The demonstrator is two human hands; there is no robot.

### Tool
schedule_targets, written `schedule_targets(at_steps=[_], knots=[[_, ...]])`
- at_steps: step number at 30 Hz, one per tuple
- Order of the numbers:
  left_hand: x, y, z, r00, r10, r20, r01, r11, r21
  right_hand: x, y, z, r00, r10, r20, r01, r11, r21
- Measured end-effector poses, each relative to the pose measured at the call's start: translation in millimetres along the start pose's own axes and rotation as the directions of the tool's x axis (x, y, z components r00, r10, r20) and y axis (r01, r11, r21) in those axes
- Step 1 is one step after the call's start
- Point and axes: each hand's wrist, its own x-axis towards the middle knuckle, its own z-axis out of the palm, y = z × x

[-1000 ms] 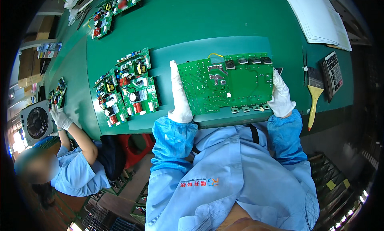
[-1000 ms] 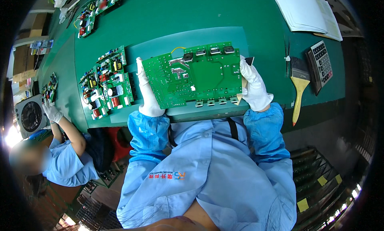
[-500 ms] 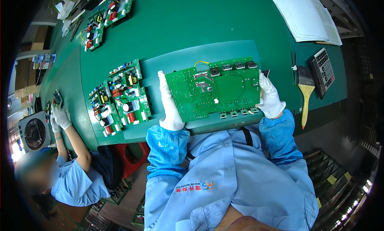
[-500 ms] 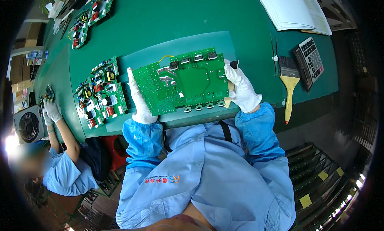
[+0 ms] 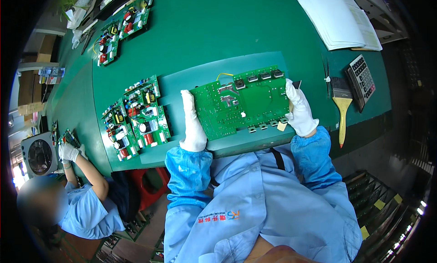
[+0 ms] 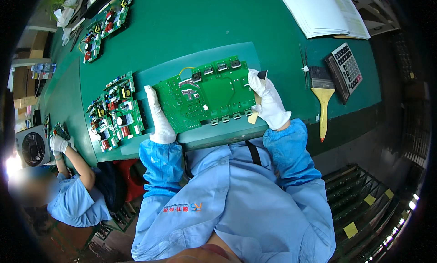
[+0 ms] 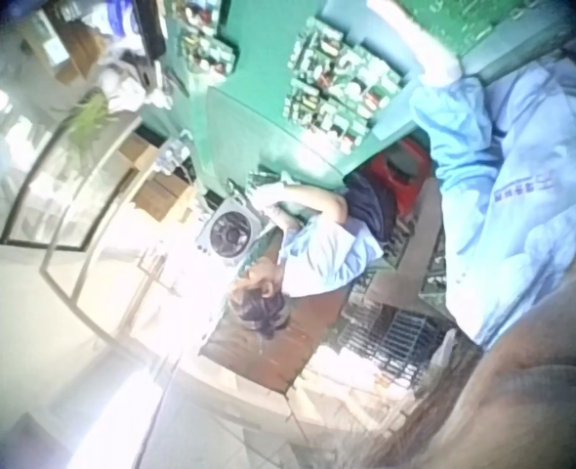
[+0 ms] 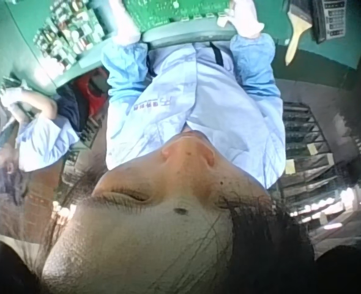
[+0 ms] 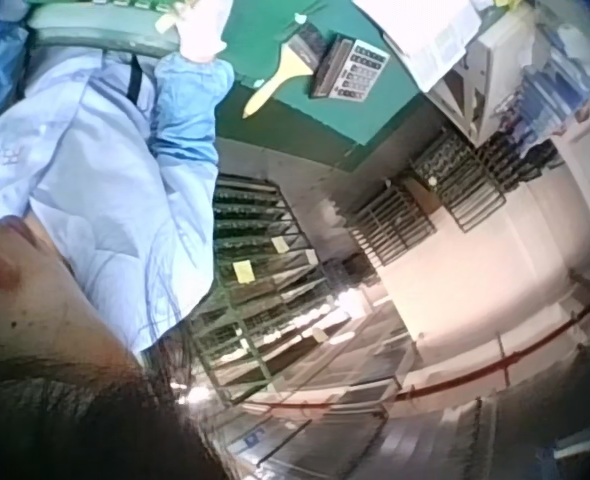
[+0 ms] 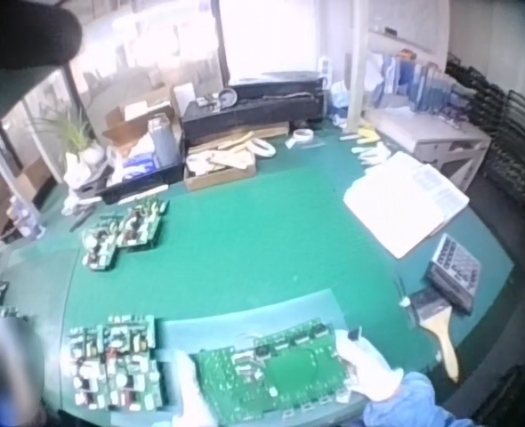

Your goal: Manually assemble and inspect components on printed circuit boards.

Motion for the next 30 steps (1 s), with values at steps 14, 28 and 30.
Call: schedule_targets(at_steps=[14, 28, 30], knots=[[24.4, -22.5, 0.1, 0.829, 0.447, 0.338, -0.523, 0.833, 0.181, -35.6, -37.9, 21.8, 0.866, -0.478, 0.147, 0.315, 0.292, -0.903], [21.4, -35.5, -12.0, 0.746, 0.556, 0.366, -0.636, 0.757, 0.147, -77.1, 25.5, 31.2, 0.880, -0.190, 0.436, 0.328, -0.421, -0.845], [21.5, -34.0, -12.3, 0.755, 0.550, 0.358, -0.627, 0.766, 0.143, -71.8, 28.8, 31.8, 0.852, -0.258, 0.456, 0.332, -0.408, -0.850]])
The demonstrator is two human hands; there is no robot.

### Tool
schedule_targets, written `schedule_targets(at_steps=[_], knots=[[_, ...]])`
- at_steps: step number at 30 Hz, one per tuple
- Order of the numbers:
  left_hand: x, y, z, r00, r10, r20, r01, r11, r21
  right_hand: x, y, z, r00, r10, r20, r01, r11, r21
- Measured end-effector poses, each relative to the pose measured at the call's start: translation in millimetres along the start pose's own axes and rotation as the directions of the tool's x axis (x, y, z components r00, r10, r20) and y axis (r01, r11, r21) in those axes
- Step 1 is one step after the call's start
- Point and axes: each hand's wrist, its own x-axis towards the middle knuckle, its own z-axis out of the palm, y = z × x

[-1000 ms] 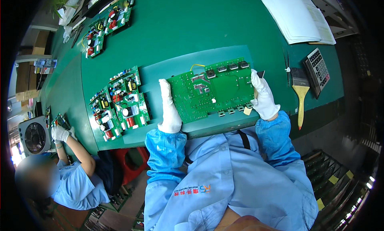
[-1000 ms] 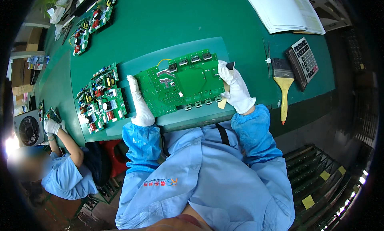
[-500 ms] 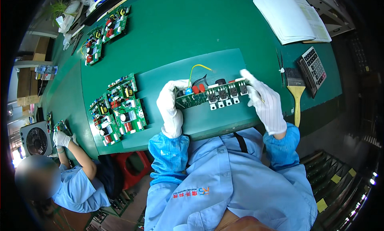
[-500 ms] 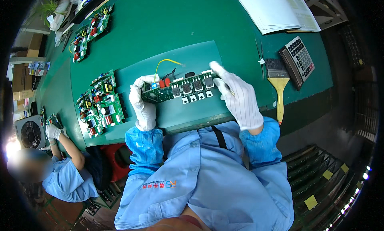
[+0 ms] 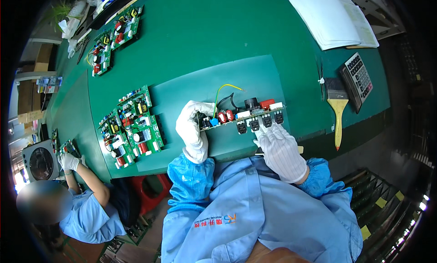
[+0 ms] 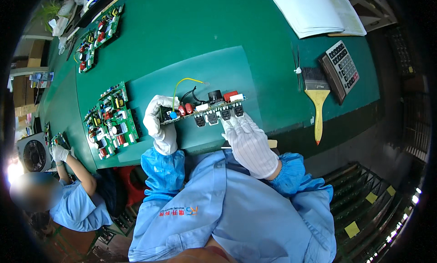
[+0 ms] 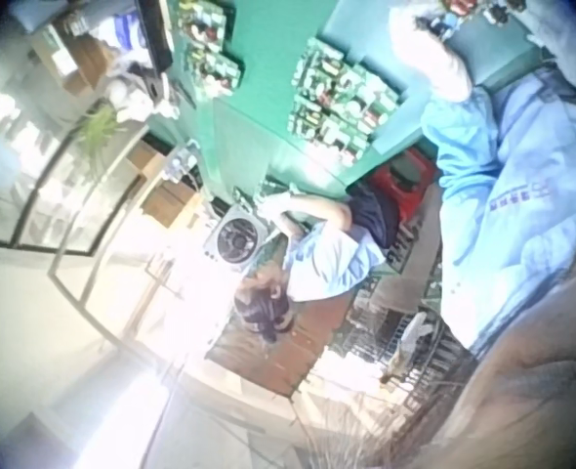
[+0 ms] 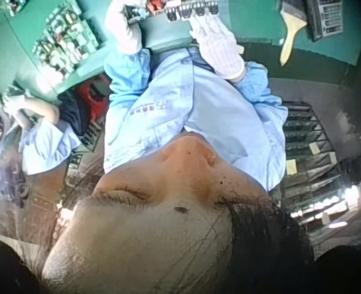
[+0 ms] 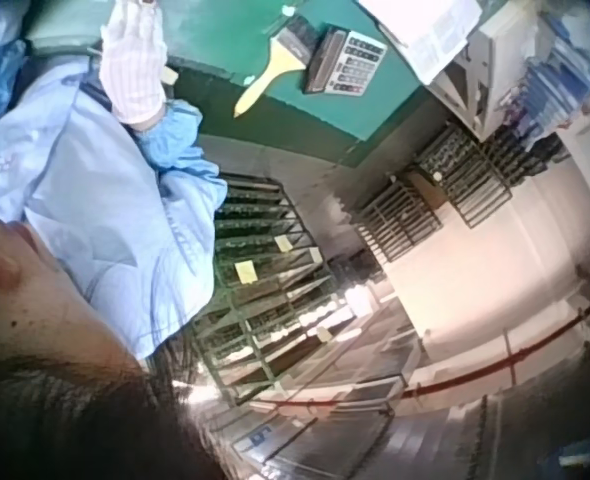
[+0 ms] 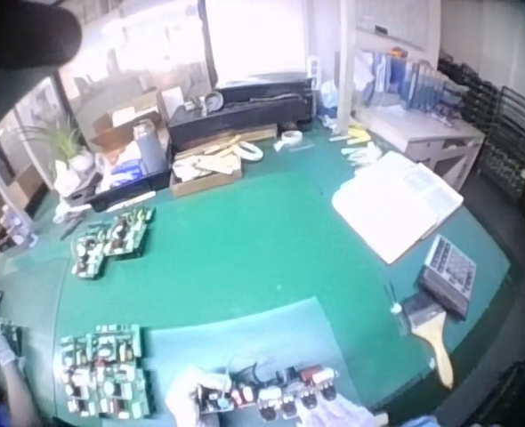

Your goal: Manually assemble and inspect components on printed circuit boards.

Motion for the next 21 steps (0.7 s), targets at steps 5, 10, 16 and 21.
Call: schedule_targets(at_steps=[5, 10, 16, 21], knots=[[2.0, 0.5, 7.2, 1.000, 0.012, -0.014, -0.013, 1.000, -0.010, 9.0, -7.7, -20.5, 0.998, 0.059, -0.004, -0.057, 0.976, 0.210], [3.9, 1.8, 3.6, 0.999, 0.034, -0.018, -0.034, 0.999, -0.001, 20.7, -27.7, 5.4, 0.994, -0.092, -0.052, 0.098, 0.989, 0.109], [6.2, 6.0, 8.7, 0.996, -0.046, -0.071, 0.045, 0.999, -0.016, 16.0, -11.5, -26.5, 1.000, 0.010, -0.022, 0.000, 0.906, 0.424], [7.7, 8.7, 18.7, 0.950, -0.218, -0.223, 0.195, 0.974, -0.117, 19.2, 27.6, -27.0, 0.753, 0.636, -0.168, -0.382, 0.631, 0.675]])
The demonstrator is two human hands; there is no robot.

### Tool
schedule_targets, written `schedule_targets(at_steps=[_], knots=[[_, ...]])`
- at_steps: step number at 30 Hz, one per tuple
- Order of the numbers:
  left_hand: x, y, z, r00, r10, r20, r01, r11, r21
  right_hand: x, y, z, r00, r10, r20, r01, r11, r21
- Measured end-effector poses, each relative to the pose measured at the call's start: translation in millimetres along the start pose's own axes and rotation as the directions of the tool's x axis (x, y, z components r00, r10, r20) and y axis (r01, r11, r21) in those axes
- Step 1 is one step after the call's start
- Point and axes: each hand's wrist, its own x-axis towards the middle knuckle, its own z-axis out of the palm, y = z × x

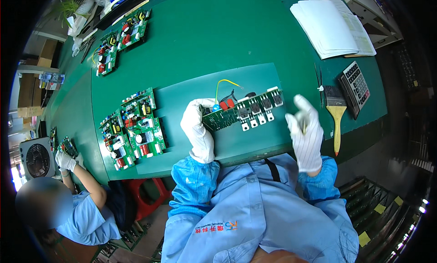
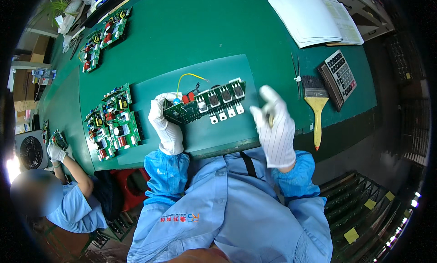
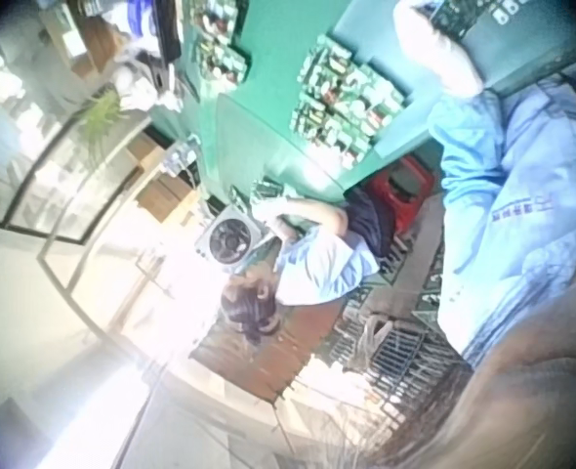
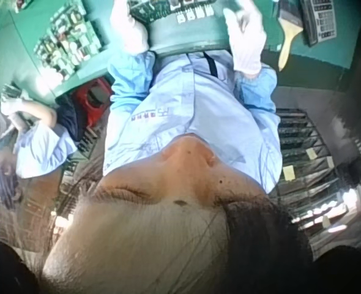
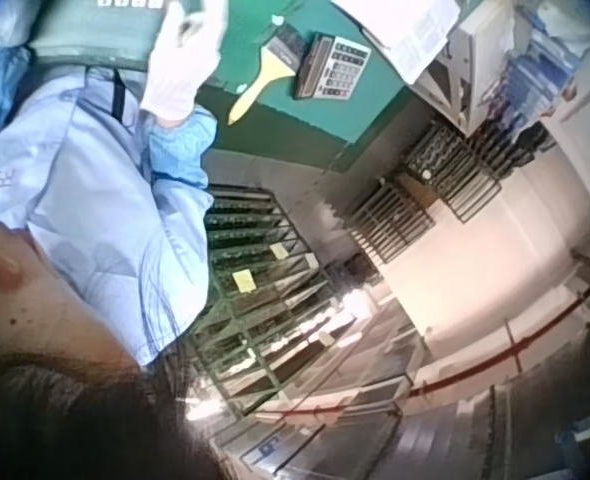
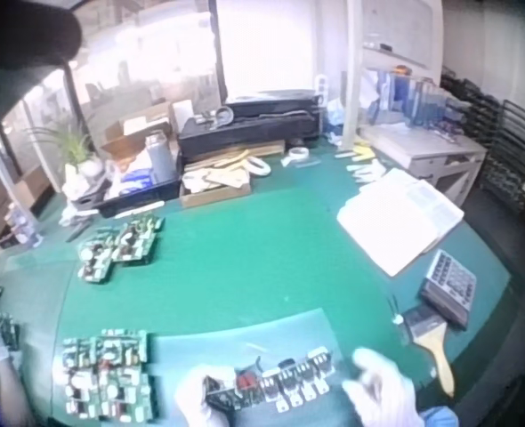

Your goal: Manually assemble and inspect components on printed circuit boards.

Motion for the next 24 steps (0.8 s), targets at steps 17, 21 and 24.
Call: schedule_targets(at_steps=[17, 21, 24], knots=[[-1.3, -5.2, 1.2, 0.995, 0.098, 0.001, -0.097, 0.987, 0.131, -4.7, 25.1, -5.0, 0.960, -0.276, 0.036, 0.266, 0.868, -0.419], [-0.4, -9.2, -2.2, 0.997, 0.070, -0.013, -0.069, 0.993, 0.095, -16.4, -0.2, 0.4, 0.915, -0.293, 0.277, 0.388, 0.827, -0.406], [-1.2, -9.9, -3.0, 0.998, 0.052, -0.023, -0.049, 0.993, 0.106, -26.8, 4.1, 19.3, 0.861, -0.370, 0.348, 0.505, 0.701, -0.504]])
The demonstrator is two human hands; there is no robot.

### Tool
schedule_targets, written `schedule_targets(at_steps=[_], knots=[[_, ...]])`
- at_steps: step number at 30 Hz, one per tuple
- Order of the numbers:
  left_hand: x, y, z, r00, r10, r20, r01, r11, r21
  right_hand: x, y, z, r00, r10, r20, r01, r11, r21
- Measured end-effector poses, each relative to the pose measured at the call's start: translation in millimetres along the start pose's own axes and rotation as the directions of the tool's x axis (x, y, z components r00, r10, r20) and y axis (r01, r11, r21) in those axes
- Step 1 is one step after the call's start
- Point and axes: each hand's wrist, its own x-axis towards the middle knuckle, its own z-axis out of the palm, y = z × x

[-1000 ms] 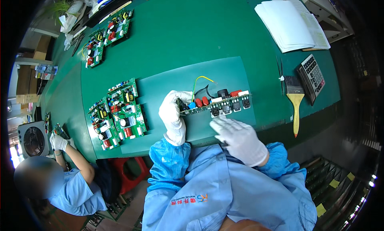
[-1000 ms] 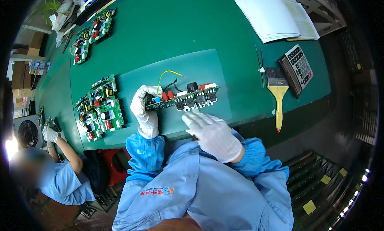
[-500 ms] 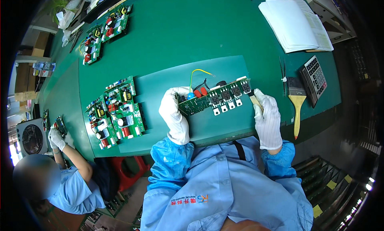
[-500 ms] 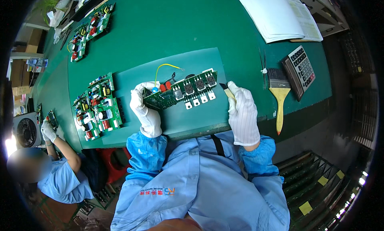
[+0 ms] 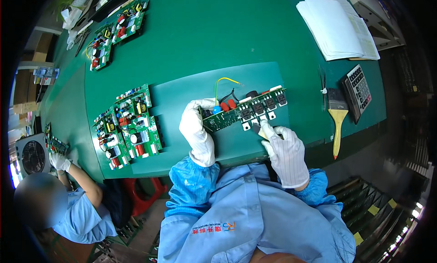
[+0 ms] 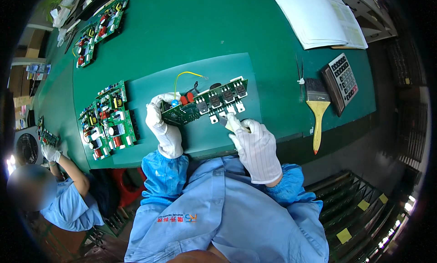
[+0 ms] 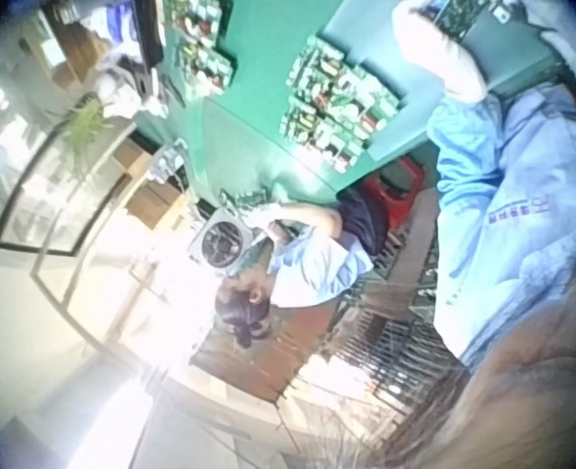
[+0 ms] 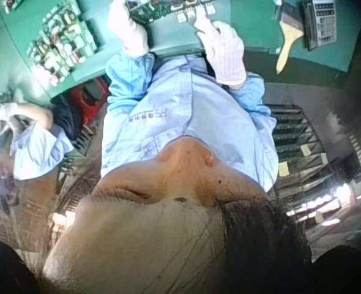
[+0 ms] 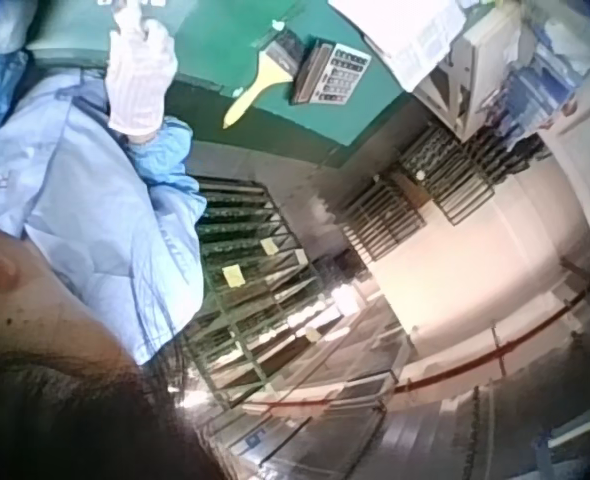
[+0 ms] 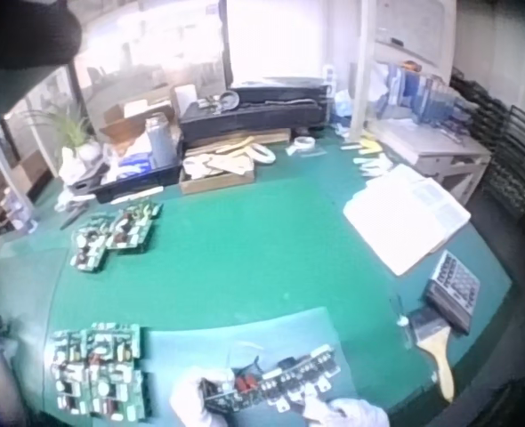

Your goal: Manually assemble and inspect components on printed circuit boards.

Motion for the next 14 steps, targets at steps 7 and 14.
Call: schedule_targets(at_steps=[7, 14], knots=[[0.1, 1.9, 3.1, 0.995, 0.094, 0.014, -0.095, 0.994, 0.056, -1.6, -14.7, 10.8, 0.990, 0.124, 0.061, -0.132, 0.976, 0.174], [2.6, 4.0, 2.5, 0.998, 0.061, 0.025, -0.064, 0.984, 0.165, 0.7, -14.1, 5.4, 0.962, 0.240, 0.127, -0.260, 0.950, 0.173]])
